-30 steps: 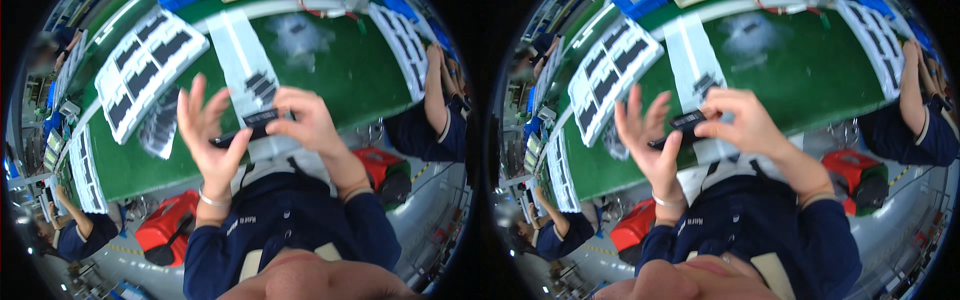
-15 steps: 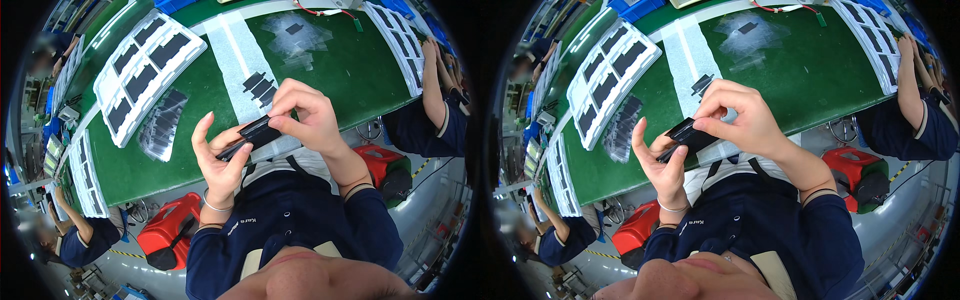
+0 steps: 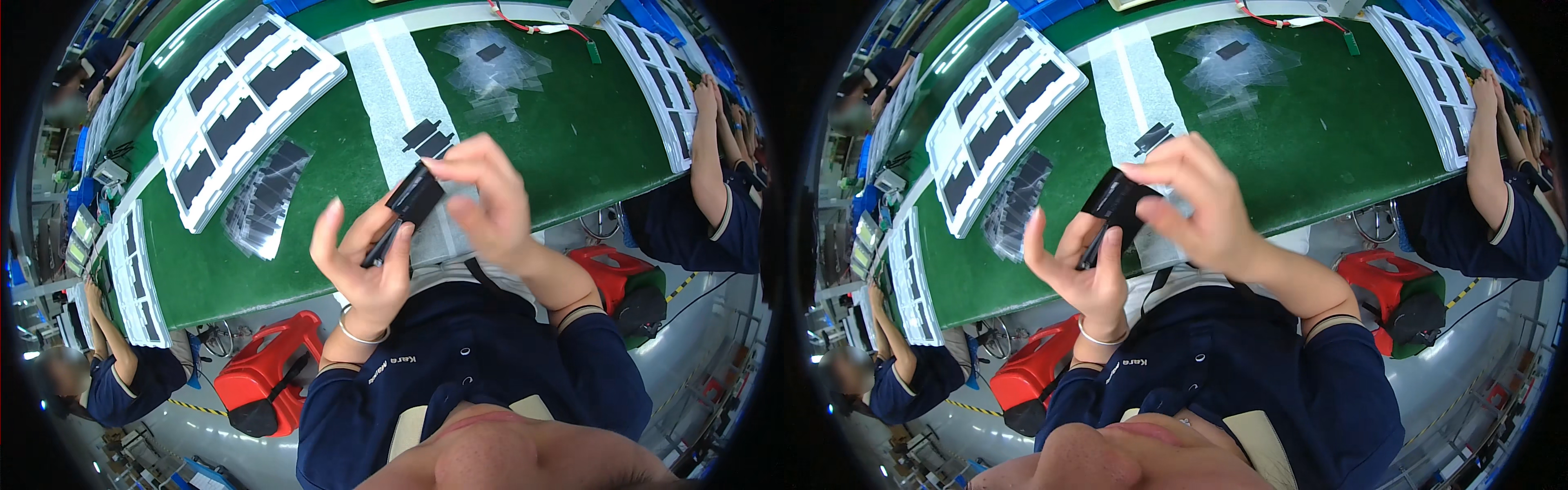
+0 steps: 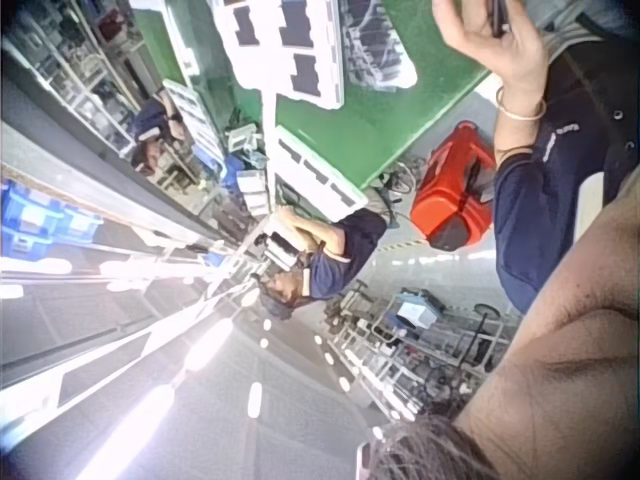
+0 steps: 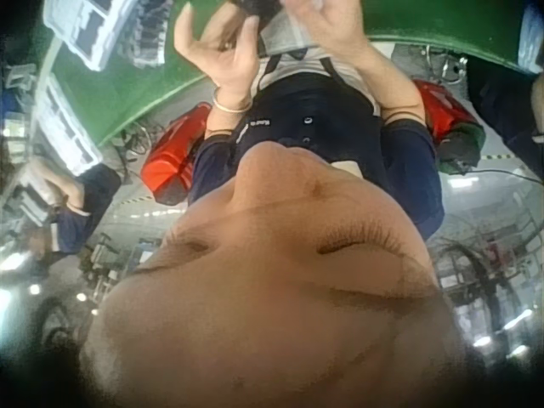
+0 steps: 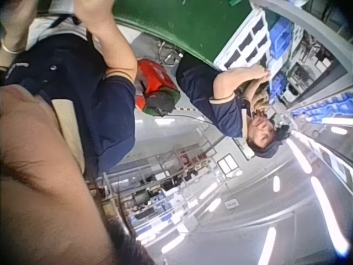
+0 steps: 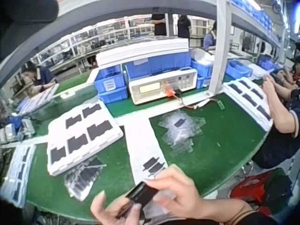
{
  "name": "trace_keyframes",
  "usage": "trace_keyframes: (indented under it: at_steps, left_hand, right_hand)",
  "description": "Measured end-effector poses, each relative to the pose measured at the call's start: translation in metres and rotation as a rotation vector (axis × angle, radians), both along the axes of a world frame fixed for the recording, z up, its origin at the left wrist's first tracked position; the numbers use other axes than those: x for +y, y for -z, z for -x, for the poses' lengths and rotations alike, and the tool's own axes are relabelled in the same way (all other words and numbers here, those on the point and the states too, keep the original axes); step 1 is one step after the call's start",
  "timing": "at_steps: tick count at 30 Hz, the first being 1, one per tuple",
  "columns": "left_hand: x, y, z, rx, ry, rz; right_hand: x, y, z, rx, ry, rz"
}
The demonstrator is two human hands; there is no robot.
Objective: The person applies adhesive tapes onto phone batteries by peeling the backing films, sticking the tapes onto each battery by hand, and placing the batteries back into a tray.
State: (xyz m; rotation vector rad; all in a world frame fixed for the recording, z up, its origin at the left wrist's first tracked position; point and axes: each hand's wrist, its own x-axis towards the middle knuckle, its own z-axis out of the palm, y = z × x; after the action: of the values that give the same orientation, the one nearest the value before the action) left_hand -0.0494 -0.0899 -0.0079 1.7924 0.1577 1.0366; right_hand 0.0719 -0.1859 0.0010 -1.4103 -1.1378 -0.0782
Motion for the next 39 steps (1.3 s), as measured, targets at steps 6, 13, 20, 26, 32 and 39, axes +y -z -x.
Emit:
trace_keyframes:
  at_steps: [6, 13, 20, 26, 32, 39]
  left_hand:
    - [0.021, -0.001, 0.003, -0.002, 0.318, 0.345]
    - [0.005, 0.004, 0.001, -0.129, 0.174, 0.672]
    - [0.012, -0.001, 0.012, -0.106, 0.233, 0.738]
    - [0.015, 0.004, 0.013, 0.007, 0.26, 0.828]
    - [0.015, 0.0, 0.015, -0.128, 0.264, 0.882]
    - [0.024, 0.005, 0.018, -0.079, 0.327, 0.94]
  right_hand:
    - [-0.011, -0.012, -0.013, 0.536, -0.36, 0.159]
    - [0.007, -0.001, 0.006, 0.718, -0.337, -0.164]
    - [-0.001, -0.019, -0.002, 0.462, -0.354, 0.13]
    - [0.003, -0.013, 0.001, 0.214, -0.131, 0.046]
    - [0.005, -0.018, -0.008, 0.153, -0.345, 0.169]
    - [0.003, -0.011, -0.009, 0.283, -0.443, 0.217]
